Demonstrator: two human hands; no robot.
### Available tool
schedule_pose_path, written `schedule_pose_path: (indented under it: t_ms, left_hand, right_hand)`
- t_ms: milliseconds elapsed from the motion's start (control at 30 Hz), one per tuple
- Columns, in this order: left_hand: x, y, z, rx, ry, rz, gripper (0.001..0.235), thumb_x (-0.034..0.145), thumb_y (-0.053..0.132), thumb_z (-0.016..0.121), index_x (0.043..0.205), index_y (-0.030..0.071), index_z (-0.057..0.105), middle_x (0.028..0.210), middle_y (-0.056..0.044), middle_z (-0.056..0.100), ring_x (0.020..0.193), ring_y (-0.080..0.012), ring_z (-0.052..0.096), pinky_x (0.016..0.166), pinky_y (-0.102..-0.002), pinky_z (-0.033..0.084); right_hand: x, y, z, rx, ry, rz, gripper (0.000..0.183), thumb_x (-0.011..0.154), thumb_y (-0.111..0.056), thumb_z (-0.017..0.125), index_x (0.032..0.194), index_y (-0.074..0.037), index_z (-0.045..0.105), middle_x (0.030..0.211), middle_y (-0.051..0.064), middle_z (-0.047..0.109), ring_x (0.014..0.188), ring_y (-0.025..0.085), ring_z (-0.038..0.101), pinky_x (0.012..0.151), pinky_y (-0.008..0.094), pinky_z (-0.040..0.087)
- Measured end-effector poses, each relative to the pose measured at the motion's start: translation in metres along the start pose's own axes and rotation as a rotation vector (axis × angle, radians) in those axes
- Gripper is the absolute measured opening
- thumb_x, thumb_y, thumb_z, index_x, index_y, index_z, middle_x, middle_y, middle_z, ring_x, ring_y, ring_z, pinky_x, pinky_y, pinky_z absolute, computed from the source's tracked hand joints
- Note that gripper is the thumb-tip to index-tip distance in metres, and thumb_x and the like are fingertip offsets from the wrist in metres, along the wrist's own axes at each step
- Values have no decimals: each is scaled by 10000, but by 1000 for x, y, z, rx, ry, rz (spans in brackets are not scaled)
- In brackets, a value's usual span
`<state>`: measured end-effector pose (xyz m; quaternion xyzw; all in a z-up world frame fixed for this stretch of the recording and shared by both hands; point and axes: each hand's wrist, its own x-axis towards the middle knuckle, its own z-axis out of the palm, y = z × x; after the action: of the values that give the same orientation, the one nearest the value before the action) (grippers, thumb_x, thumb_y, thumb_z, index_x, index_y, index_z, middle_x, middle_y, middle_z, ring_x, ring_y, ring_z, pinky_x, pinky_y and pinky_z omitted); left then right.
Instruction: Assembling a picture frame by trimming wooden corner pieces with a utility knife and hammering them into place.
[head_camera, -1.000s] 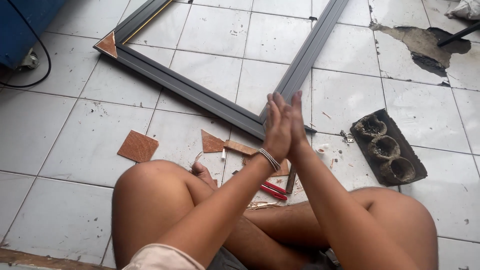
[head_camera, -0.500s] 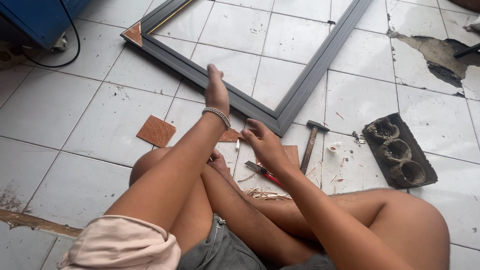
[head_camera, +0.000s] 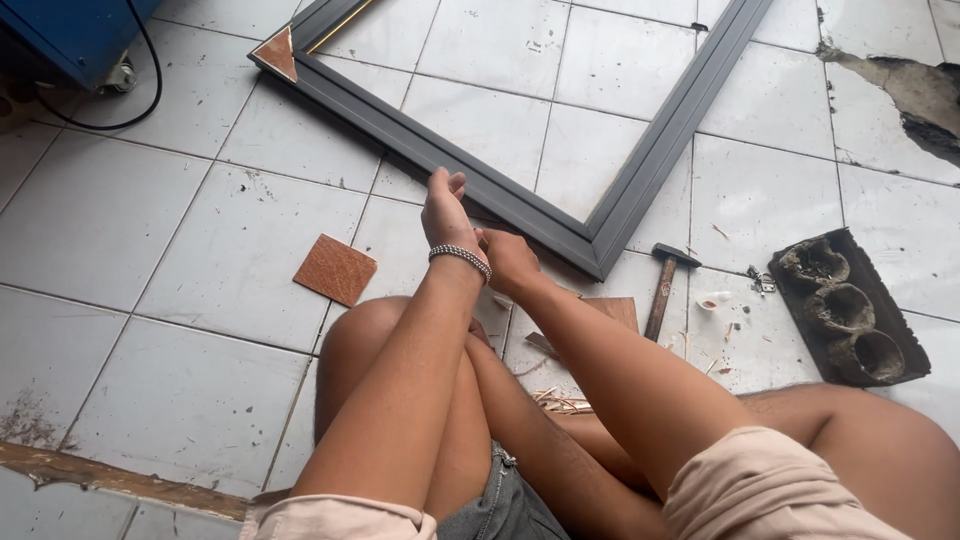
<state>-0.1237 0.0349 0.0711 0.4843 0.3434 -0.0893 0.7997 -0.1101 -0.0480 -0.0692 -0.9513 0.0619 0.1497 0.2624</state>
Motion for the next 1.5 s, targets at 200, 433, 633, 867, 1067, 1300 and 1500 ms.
schedule_pose_path:
  t_ms: [200,433,633,867,1067,1300,1500]
  left_hand:
    - [38,-50,7,763,38,210,521,632,457,644,1050,219,446,1166,-74,382,1068,-288,444,841,-406,454]
    - [-36,-71,16,1249,-537,242,243,707,339,681,869,159,662,893,-36,668,955,-260,607,792,-350,521]
    - [9,-106,9,1657,-461,636,241,795,131,585,1028,194,576,971,-47,640,968,-251,601,811,-380,497]
    - [-7,-88,2,1914,-388,406,374,798,117,521,1134,277,560,1064,-93,614,1034,-284,566,839,-433,477]
    - [18,-86,-9,1565,-291,267,322,664,160,584,964,248,661,816,-55,652,908,-220,606,810,-341,478]
    - [9,-118,17,810,-318,-73,160,540,57,701,685,32,641,589,-87,594,466,-51,449,451,-155,466]
    - [17,-167,12,211,-52,-117,266,640,153,772,767,116,541,618,-16,580,526,-64,526,495,-181,491]
  right_hand:
    - [-49,25,-77,1070,-14,243,732,845,-575,421,1240,40,378,1163,237,475,1010,300,525,836,416,440]
    - [-167,46,-134,941,-222,237,913,822,-662,162,1244,129,334,1155,219,407,855,211,496,667,284,388]
    - [-190,89,-86,-249,-127,-39,458,745,-409,606,1134,-197,491,1032,-8,617,1057,230,503,869,442,390]
    - [-180,112,-85,-232,-266,-53,272,697,-199,599,967,-189,622,878,55,656,894,271,609,742,390,442]
    - [-152,146,-89,336,-211,157,281,661,-125,519,916,-88,631,857,157,649,829,326,622,725,424,452]
    - [-158,107,-107,1306,-210,417,319,770,-177,500,1062,-54,462,863,56,595,715,163,552,702,348,465]
    - [-151,128,-92,1339,-276,420,198,786,-179,566,938,-69,503,679,-25,478,534,68,431,551,282,468]
